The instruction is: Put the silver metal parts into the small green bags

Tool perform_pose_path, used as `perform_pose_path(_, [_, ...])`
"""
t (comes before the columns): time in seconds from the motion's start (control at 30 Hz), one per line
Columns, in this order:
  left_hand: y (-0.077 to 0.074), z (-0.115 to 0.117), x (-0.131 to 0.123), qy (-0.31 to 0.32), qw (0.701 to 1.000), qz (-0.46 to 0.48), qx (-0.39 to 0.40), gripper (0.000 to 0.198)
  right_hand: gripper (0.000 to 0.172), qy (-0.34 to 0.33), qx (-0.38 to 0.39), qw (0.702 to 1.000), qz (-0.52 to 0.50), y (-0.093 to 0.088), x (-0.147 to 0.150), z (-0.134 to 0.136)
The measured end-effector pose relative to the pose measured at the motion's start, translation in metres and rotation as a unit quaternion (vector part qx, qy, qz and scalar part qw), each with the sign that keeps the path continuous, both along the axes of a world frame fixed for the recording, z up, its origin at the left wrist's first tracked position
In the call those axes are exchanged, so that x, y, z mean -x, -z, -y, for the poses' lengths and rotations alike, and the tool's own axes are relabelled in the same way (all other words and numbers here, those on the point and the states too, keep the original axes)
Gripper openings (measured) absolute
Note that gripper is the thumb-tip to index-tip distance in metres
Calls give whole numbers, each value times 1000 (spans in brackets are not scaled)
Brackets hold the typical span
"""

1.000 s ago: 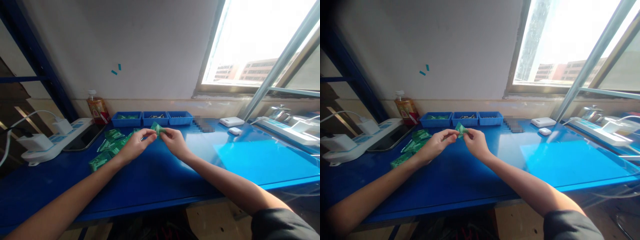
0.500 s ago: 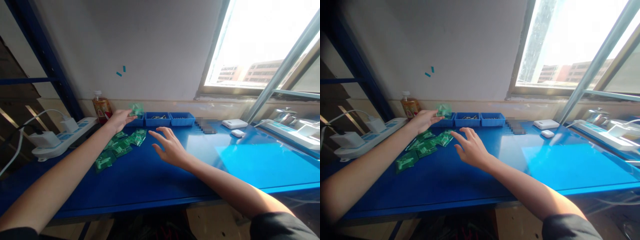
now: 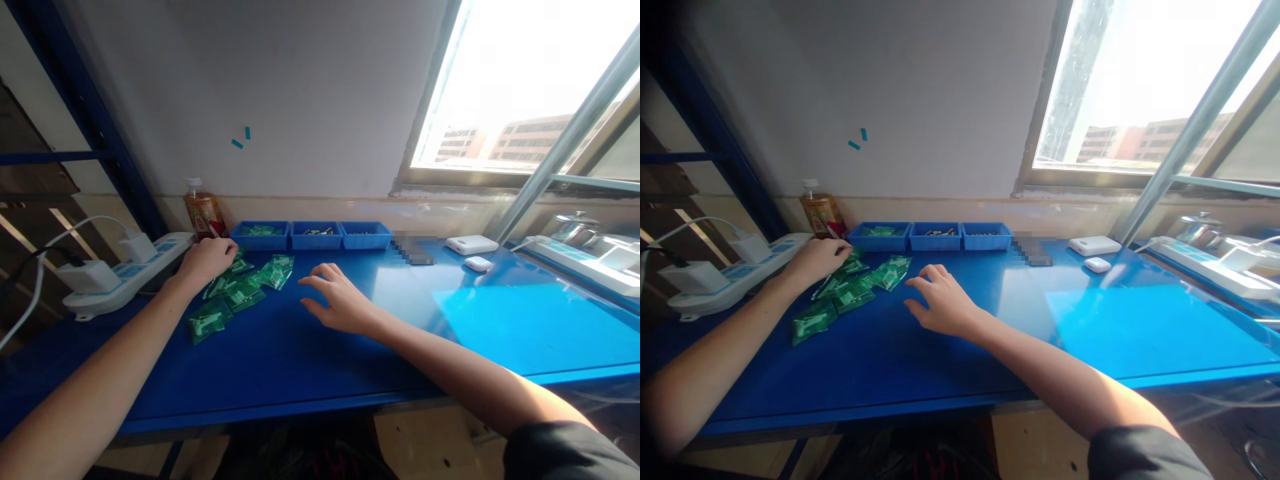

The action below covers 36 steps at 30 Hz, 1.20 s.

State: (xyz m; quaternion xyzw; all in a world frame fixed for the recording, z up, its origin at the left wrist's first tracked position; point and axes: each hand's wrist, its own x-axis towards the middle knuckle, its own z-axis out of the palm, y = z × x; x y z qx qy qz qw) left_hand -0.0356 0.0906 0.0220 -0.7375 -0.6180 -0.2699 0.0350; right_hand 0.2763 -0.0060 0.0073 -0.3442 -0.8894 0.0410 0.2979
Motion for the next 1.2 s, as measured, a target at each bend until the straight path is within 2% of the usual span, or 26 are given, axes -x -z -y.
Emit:
perform_pose_path(0.07, [-11,14,-20,-30,998,-26,-48,27,32,-5,66,997,-49,-3,2,0])
perform_pose_path(0.1, [-16,23,-34,-8,996,-31,-85,29,33,-1,121,989,-87,-5,4,1])
perform_pose_path(0.17, [-22,43,-65,101,984,-9,-147,30,40,20,254,947,-194,-9,7,1])
perform_pose_path(0.23, [-23,62,-95,247,955,-16,-165,31,45,42,354,881,-312,-12,10,-1])
perform_pose_path(0.27, [-21,71,-108,301,940,-31,-159,31,42,48,379,851,-361,-13,10,-2])
perform_pose_path(0.33, [-15,83,-126,348,924,-59,-146,29,30,56,390,816,-424,-11,9,-7])
perform_pose_path(0.37, [-11,87,-132,357,921,-66,-138,28,24,60,384,813,-434,-10,8,-9])
perform_pose_path(0.43, [-6,89,-136,349,930,-50,-108,26,15,72,336,837,-427,-6,5,-14])
perform_pose_path(0.53, [-3,83,-133,293,952,88,13,36,17,67,148,924,-347,-1,0,-18])
perform_pose_path(0.57, [-3,79,-132,270,947,158,67,45,21,54,71,949,-304,0,-1,-18])
perform_pose_path(0.63, [-3,74,-130,234,912,295,159,57,28,32,-56,974,-216,1,-3,-16])
perform_pose_path(0.7, [-3,72,-129,222,879,374,196,52,35,28,-118,981,-149,0,-3,-12])
perform_pose_path(0.73, [-4,72,-129,219,877,382,191,47,38,37,-128,983,-129,0,-3,-10])
perform_pose_path(0.77, [-4,73,-129,213,888,370,172,41,40,49,-127,983,-121,-1,-2,-8])
perform_pose_path(0.83, [-5,76,-128,193,931,298,89,35,36,66,-87,984,-142,-4,1,-4])
perform_pose_path(0.9, [-4,80,-128,189,963,188,-30,29,26,73,16,975,-208,-8,4,-2])
perform_pose_path(0.97, [-2,83,-128,223,964,84,-120,24,38,72,177,935,-300,-11,7,-3])
perform_pose_path(1.03, [2,85,-129,275,950,21,-148,26,53,67,316,864,-387,-12,8,-5])
perform_pose_path(1.07, [3,85,-130,296,944,7,-146,27,55,62,352,837,-415,-11,8,-7])
perform_pose_path(1.1, [4,85,-132,310,940,5,-139,28,53,59,361,827,-427,-9,7,-9])
perform_pose_path(1.13, [4,86,-133,317,940,13,-125,28,50,62,341,837,-422,-7,6,-12])
perform_pose_path(1.2, [2,86,-136,305,947,64,-75,29,40,81,231,897,-369,-3,3,-16])
